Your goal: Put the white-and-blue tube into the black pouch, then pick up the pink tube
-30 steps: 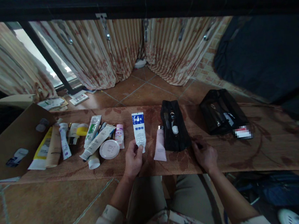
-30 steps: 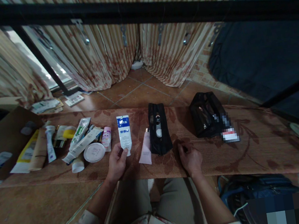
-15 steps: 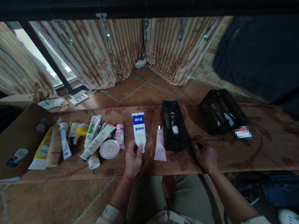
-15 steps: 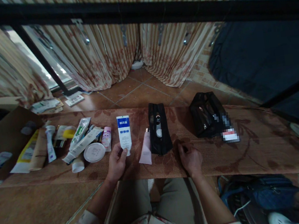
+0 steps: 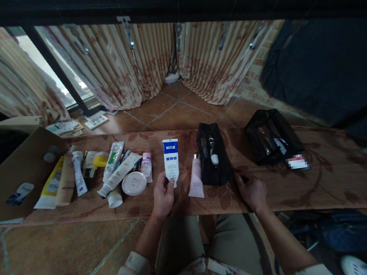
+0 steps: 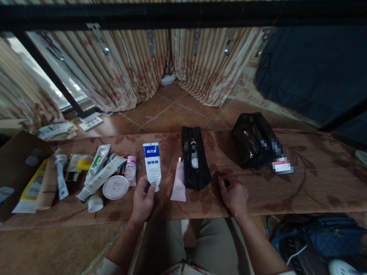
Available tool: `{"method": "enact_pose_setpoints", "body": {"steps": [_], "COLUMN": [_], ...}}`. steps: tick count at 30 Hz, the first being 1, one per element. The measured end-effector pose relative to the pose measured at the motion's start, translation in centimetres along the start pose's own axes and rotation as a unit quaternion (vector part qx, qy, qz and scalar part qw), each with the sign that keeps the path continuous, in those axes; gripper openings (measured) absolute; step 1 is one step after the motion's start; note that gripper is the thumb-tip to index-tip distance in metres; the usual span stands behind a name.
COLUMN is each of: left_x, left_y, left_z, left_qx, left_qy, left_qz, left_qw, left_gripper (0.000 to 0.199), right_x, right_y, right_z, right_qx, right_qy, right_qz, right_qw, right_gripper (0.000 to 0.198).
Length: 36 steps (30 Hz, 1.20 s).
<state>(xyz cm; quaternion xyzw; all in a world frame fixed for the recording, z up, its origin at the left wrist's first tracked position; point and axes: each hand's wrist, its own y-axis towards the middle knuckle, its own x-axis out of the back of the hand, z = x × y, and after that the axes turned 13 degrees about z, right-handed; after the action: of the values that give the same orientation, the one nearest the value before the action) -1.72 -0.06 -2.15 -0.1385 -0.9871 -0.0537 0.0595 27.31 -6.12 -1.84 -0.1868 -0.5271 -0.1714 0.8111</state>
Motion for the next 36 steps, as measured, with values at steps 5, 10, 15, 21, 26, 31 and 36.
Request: {"method": "enact_pose_setpoints", "body": {"steps": [5, 10, 15, 21, 26, 31, 36], "left_x": [0.0, 0.1, 0.3, -0.2, -2.1, -4.3, -5.7], "left_y": [0.0, 0.1, 0.2, 0.3, 1.3, 2.6, 3.9], "left_z": [0.0, -0.6, -2.2, -6.4, -10.0, -12.3, -12.9], "left_qx": [0.008, 0.013, 0.06, 0.085, 0.054, 0.029, 0.049], "left_qy": [-0.003, -0.005, -0.017, -0.039, -0.028, 0.065, 0.218], "left_qz": [0.002, -0.004, -0.021, -0.009, 0.014, 0.033, 0.02], "left_qw": [1.0, 1.0, 0.998, 0.996, 0.998, 0.997, 0.974], "left_gripper": [0.027, 0.028, 0.031, 0.033, 0.031, 0.029, 0.028], "right_x": [0.0, -0.3, -0.2, 0.5, 0.9, 0.8, 0.9], "right_y": [0.0, 0.1, 0.1, -0.1, -0.2, -0.1, -0.2], "right_z": [0.1, 0.1, 0.3, 1.2, 1.4, 1.3, 1.3], "right_qx": [-0.004, -0.004, 0.009, -0.002, -0.001, 0.002, 0.009], "right_qy": [-0.007, -0.006, 0.018, 0.034, 0.038, 0.041, 0.054], "right_qz": [0.004, -0.006, 0.0, 0.018, 0.018, 0.026, 0.02], "right_qw": [1.0, 1.0, 1.0, 0.999, 0.999, 0.999, 0.998], "right_gripper": [0.041, 0.04, 0.036, 0.036, 0.034, 0.032, 0.032]}}
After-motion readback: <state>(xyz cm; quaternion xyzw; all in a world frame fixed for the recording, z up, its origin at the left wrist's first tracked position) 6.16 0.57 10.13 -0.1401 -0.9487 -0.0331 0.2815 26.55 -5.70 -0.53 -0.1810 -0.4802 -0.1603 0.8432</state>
